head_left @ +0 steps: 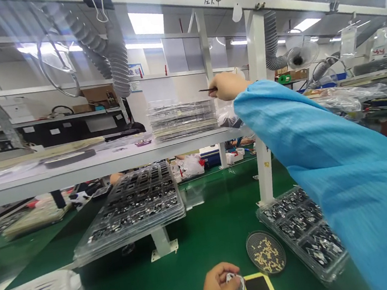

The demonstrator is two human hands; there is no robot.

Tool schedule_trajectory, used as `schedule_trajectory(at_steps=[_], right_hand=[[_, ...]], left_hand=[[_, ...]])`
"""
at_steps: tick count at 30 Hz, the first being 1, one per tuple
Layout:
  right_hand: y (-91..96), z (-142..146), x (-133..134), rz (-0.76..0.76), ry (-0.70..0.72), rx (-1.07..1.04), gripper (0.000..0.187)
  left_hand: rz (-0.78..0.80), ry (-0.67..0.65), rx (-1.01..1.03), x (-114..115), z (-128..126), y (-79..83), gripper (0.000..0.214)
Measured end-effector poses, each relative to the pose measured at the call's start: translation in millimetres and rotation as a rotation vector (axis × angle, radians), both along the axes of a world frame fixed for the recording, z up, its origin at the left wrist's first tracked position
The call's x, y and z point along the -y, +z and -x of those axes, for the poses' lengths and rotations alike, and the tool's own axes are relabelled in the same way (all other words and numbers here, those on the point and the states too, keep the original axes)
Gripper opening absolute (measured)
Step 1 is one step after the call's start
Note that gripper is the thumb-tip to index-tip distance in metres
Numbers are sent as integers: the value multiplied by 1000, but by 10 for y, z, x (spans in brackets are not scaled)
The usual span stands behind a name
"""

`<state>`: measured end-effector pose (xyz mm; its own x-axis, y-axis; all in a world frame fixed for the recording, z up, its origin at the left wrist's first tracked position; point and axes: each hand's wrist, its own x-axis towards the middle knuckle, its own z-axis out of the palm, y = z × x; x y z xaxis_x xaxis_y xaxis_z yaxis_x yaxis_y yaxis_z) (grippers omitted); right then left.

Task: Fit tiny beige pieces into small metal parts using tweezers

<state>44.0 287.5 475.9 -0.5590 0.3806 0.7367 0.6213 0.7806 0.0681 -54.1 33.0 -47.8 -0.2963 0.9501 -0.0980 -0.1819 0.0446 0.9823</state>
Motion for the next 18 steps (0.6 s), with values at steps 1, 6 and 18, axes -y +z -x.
schedule_trajectory(at_steps=[1, 6, 18], right_hand=[[-1, -1, -8, -5, 6, -7, 17], [-79, 49, 41, -120, -5, -3, 34], [-83, -67, 260, -91, -48, 49, 52]], left_hand=[[-2, -4, -7, 5, -2, 14, 67], [15, -31, -40, 87, -52, 248, 59], [89, -117, -165, 215, -77, 611, 54]])
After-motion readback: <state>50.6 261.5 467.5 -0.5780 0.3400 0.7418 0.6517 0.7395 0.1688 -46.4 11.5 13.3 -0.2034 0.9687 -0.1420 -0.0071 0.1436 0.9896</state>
